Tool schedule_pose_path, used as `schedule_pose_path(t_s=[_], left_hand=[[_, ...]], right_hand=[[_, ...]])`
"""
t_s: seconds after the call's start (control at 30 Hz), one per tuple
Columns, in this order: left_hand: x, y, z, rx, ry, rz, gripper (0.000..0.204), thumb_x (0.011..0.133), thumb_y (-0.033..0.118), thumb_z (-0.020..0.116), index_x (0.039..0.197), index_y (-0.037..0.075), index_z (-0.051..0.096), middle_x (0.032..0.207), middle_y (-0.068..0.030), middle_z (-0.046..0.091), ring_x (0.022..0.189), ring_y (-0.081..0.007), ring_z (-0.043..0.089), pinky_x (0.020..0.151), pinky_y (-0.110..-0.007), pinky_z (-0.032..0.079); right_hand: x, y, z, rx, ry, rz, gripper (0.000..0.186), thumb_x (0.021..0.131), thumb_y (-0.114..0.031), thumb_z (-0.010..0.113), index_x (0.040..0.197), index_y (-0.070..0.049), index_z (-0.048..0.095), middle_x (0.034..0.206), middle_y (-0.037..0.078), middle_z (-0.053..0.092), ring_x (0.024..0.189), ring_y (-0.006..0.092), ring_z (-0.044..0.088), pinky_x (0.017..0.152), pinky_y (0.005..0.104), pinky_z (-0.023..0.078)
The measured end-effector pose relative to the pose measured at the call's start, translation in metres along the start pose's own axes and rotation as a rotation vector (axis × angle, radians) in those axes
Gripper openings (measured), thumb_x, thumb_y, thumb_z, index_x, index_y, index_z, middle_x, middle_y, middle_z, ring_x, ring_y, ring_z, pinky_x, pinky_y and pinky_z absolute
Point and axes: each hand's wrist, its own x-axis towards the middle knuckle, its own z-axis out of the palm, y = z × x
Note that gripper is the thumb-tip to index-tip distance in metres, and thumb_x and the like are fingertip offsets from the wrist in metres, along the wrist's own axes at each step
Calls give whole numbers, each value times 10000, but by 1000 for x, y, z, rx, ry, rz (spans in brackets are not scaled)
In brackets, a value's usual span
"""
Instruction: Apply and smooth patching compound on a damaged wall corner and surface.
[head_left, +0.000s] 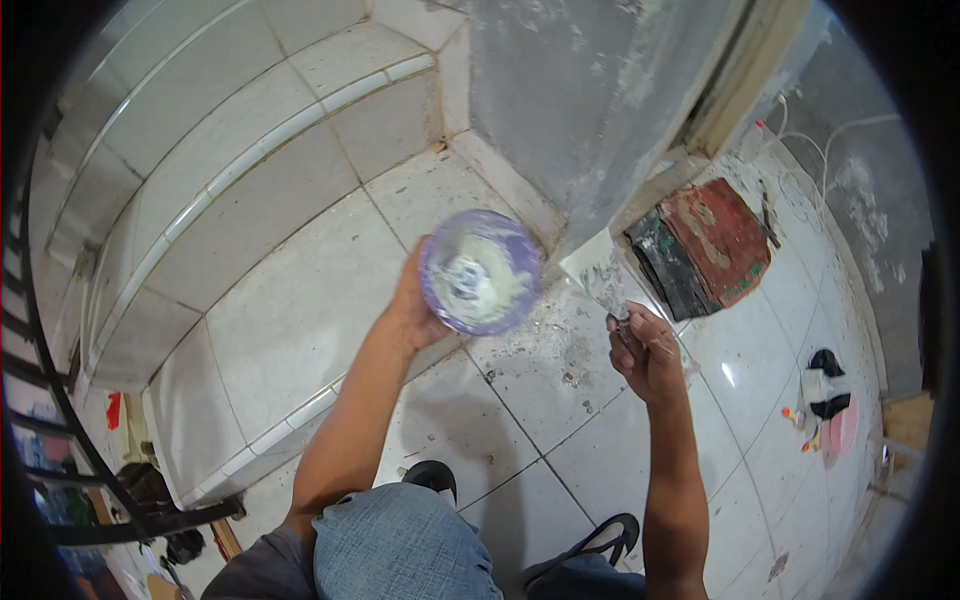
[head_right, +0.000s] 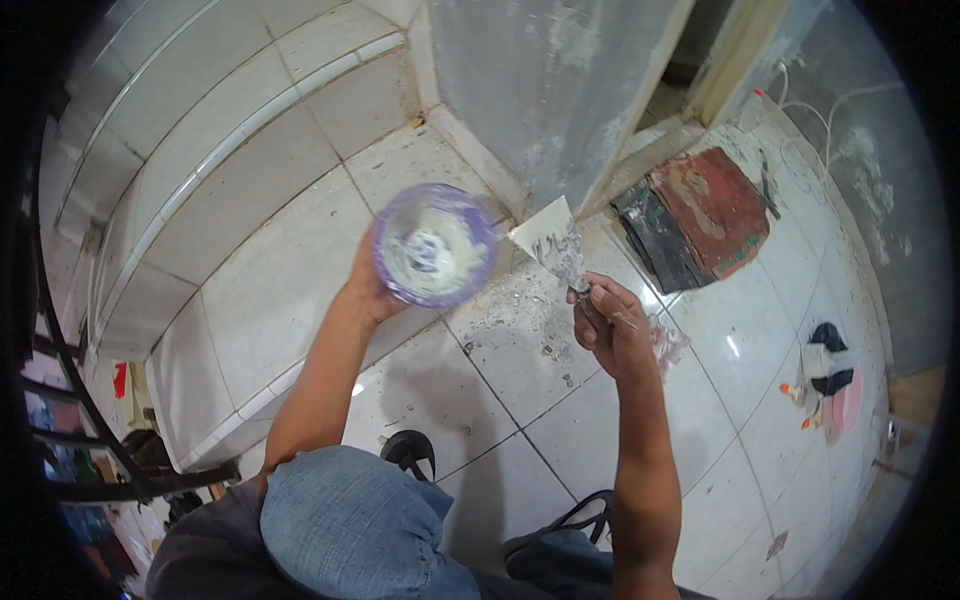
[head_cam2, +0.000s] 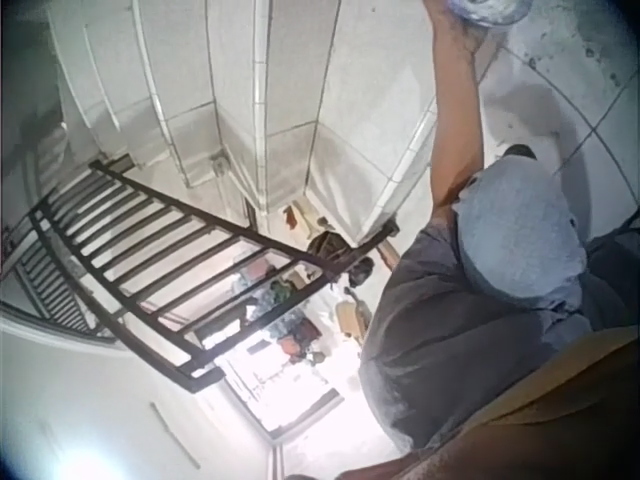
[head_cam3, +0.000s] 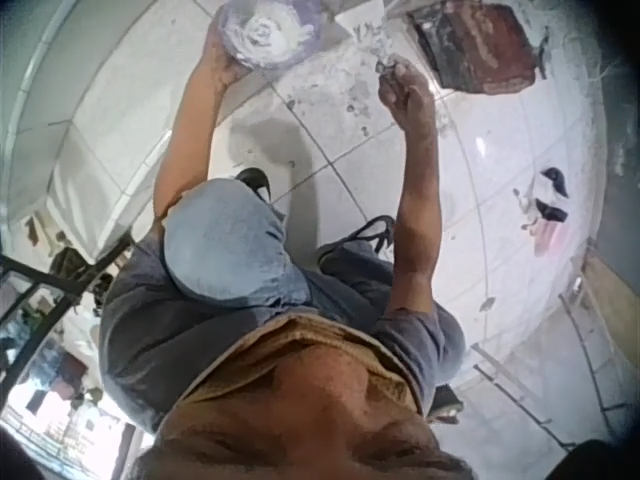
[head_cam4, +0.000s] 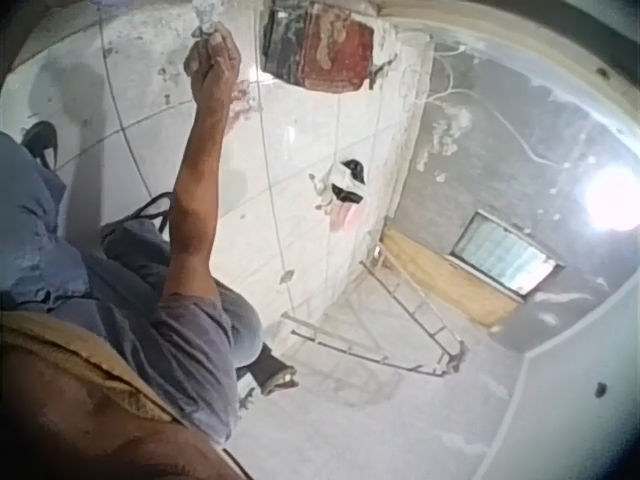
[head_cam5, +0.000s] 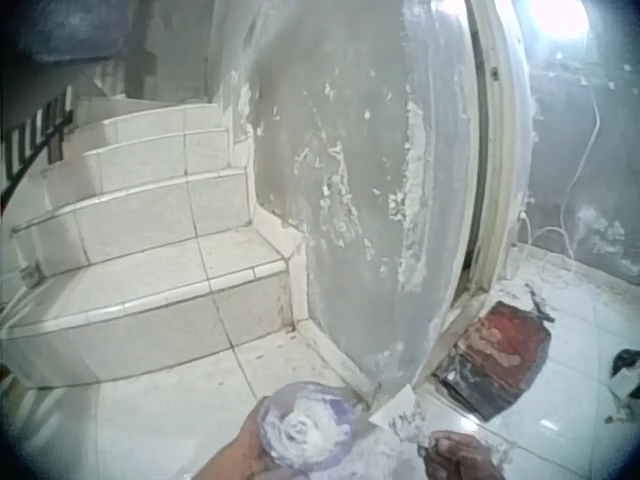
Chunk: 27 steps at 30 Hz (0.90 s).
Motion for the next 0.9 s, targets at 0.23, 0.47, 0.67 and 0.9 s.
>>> schedule_pose_path(t_s=[0.23,0.47,0.67,0.9], left_hand=[[-12,27,-21,-122,-19,110,588,902,527,449,1255,66,541,1218,-145,592,1103,-308,591,937,-482,498],[-14,23,-15,-29,199,105,549,909,481,447,1231,47,542,1154,-158,615,1006,-322,636,813,-498,561],[-15,30,-19,132,308,180,551,944,491,353,1229,59,544,1138,-129,625,1045,-288,615,832,-462,549],[-9,50,-43,535,592,312,716,911,652,361,1287,63,515,1189,-130,611,1098,-274,586,863,-451,493]], right_hand=[[-3,36,-57,-92,306,132,249,949,-156,516,1083,45,576,814,69,603,510,99,425,426,231,334],[18,41,-67,-345,415,138,306,918,-162,584,1132,53,628,725,26,587,501,102,481,442,240,379],[39,53,-78,-425,423,131,295,913,-169,606,1120,38,644,849,60,680,516,99,521,452,236,390],[28,57,-85,-382,441,122,277,918,-170,606,1105,29,652,824,52,666,514,97,507,468,234,390]])
